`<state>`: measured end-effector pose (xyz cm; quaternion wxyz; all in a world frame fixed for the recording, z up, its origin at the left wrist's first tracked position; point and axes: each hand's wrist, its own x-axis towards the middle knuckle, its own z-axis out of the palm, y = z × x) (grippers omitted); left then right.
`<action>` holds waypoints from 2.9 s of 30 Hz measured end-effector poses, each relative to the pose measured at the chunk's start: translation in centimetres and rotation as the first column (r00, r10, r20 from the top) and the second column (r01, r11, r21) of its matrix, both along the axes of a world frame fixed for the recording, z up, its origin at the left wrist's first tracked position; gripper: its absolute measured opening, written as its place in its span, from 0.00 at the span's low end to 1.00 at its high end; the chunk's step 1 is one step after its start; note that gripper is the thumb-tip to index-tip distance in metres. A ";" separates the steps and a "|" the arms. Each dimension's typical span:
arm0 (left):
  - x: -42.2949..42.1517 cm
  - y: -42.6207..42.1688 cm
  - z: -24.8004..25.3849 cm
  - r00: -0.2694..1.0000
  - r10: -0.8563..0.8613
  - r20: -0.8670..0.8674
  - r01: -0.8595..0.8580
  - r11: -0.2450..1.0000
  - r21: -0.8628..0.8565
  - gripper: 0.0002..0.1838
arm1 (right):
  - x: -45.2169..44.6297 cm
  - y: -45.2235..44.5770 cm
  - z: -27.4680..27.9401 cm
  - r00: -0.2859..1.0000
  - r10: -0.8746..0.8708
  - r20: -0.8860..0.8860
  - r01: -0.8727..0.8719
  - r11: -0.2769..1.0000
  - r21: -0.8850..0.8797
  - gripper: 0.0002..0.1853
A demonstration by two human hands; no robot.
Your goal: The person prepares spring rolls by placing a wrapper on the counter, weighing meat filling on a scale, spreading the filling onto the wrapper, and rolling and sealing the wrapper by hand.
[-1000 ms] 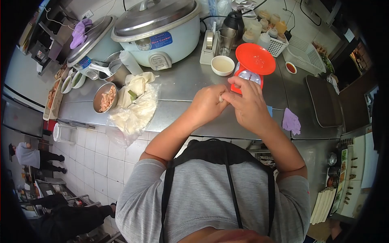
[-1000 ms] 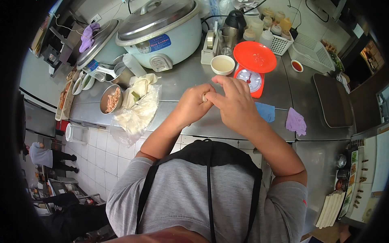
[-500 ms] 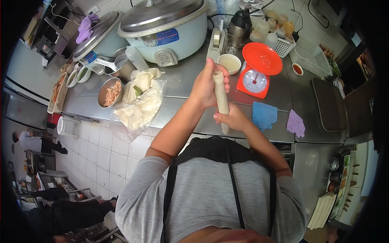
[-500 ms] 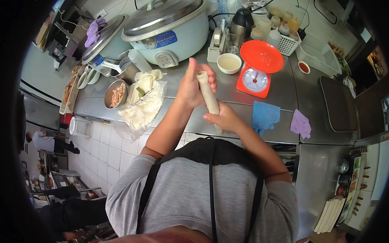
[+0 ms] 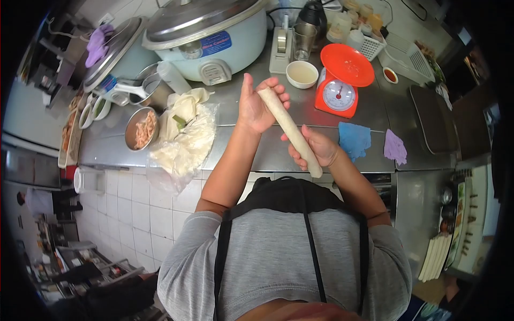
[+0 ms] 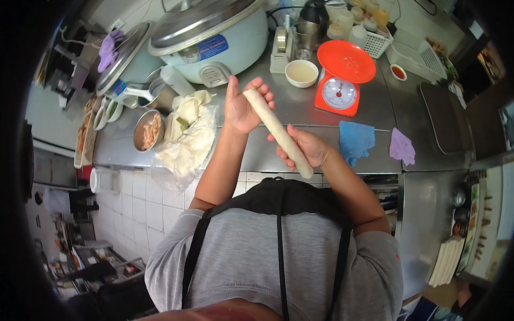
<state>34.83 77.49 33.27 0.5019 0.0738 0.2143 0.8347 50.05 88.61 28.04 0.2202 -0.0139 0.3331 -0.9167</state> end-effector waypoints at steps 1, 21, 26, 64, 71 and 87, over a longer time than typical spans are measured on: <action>-0.8 0.2 -1.4 0.999 -0.047 -0.026 0.047 0.999 0.023 0.30 | 0.2 -0.3 -0.2 0.999 -0.013 0.046 0.013 1.000 0.007 0.31; 14.2 10.6 -8.0 0.856 -0.509 -0.088 0.485 0.851 -0.201 0.25 | 29.9 2.6 -1.5 0.405 -0.914 -0.010 0.706 0.306 0.638 0.18; 25.2 15.4 -10.1 0.777 -0.629 -0.026 0.614 0.765 -0.196 0.20 | 52.6 7.8 -3.1 0.142 -0.898 -0.416 0.163 -0.394 0.905 0.20; 36.3 15.3 -11.8 0.705 -0.700 -0.116 0.603 0.677 -0.422 0.16 | 61.7 10.3 -6.5 0.184 -0.543 -0.819 -0.299 -0.825 0.479 0.16; 31.8 11.2 -11.6 0.782 -0.607 -0.141 0.501 0.747 -0.438 0.16 | 53.4 9.0 -7.1 0.256 -0.514 -0.818 -0.097 -0.856 0.508 0.14; 2.4 -14.0 -7.0 0.935 0.028 -0.353 -0.177 0.901 -0.395 0.16 | 15.0 -2.0 -10.5 0.498 -0.209 -0.842 0.517 -0.708 0.481 0.16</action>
